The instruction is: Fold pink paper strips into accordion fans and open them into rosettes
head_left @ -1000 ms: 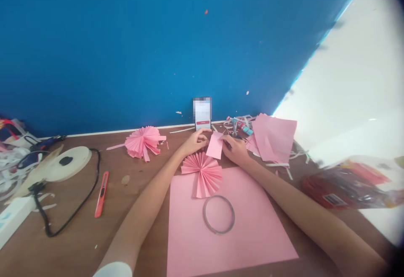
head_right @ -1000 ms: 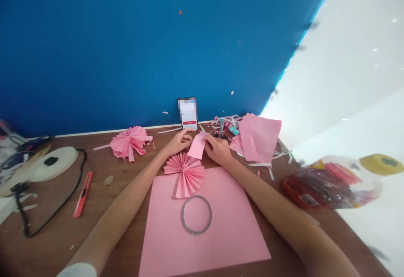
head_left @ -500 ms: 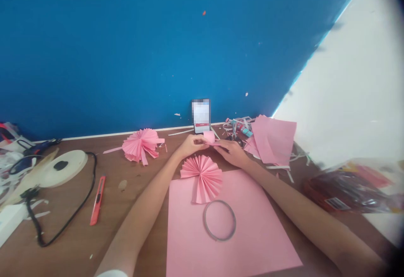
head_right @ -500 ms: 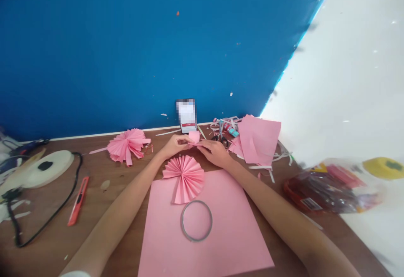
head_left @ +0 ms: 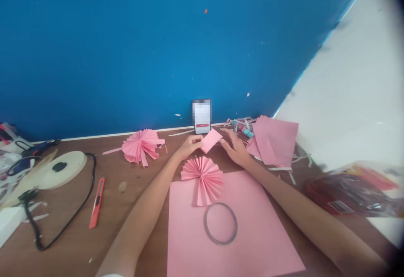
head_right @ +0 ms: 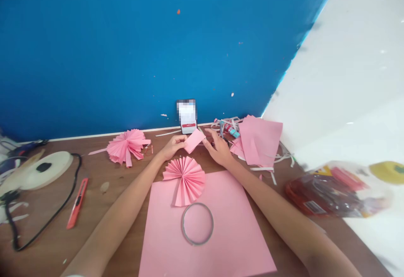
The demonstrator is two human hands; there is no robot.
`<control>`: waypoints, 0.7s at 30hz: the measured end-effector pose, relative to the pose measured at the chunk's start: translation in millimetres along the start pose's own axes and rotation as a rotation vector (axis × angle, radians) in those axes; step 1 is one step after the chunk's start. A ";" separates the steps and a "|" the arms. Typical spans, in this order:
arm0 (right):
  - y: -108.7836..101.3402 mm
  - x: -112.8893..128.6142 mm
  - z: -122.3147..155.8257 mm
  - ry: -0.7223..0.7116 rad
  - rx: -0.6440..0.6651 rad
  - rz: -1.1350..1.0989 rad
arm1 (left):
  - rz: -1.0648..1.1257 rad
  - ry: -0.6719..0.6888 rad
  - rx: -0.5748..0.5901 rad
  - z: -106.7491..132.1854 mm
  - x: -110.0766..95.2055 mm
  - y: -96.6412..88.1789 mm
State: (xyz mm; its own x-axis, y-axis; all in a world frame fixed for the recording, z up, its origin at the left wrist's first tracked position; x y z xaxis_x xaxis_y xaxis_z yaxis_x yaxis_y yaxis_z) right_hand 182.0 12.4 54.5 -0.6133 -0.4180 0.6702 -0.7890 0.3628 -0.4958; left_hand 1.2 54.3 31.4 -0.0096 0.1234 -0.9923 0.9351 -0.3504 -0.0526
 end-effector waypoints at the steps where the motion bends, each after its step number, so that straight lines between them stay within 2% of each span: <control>1: 0.1 -0.2 -0.5 0.000 -0.002 0.002 | 0.002 0.010 0.001 0.0 -1.7 1.1; 6: 1.1 -0.4 1.1 -0.001 0.003 0.008 | 0.009 0.062 0.019 0.3 -8.3 7.6; 15: 5.3 -4.2 1.3 0.009 0.067 -0.082 | -0.058 0.001 0.057 7.5 -10.3 11.0; 21: 7.8 -13.4 1.5 0.093 0.050 -0.172 | -0.109 0.013 0.073 5.0 -6.0 12.7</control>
State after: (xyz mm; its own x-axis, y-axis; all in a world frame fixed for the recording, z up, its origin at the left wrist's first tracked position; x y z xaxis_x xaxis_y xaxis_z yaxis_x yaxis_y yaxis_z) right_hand 184.0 19.6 40.9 -0.4649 -0.3905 0.7946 -0.8843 0.2494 -0.3948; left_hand 11.4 44.5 36.2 -0.1047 0.1767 -0.9787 0.9004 -0.4010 -0.1687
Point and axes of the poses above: each hand's wrist, its own z-axis away from the middle knuckle, its own y-axis out of the palm, x = y × z, the point moved 6 cm from there along -z, towards the middle knuckle, and after that the axes turned 13 degrees about -x, right-handed, at the moved point
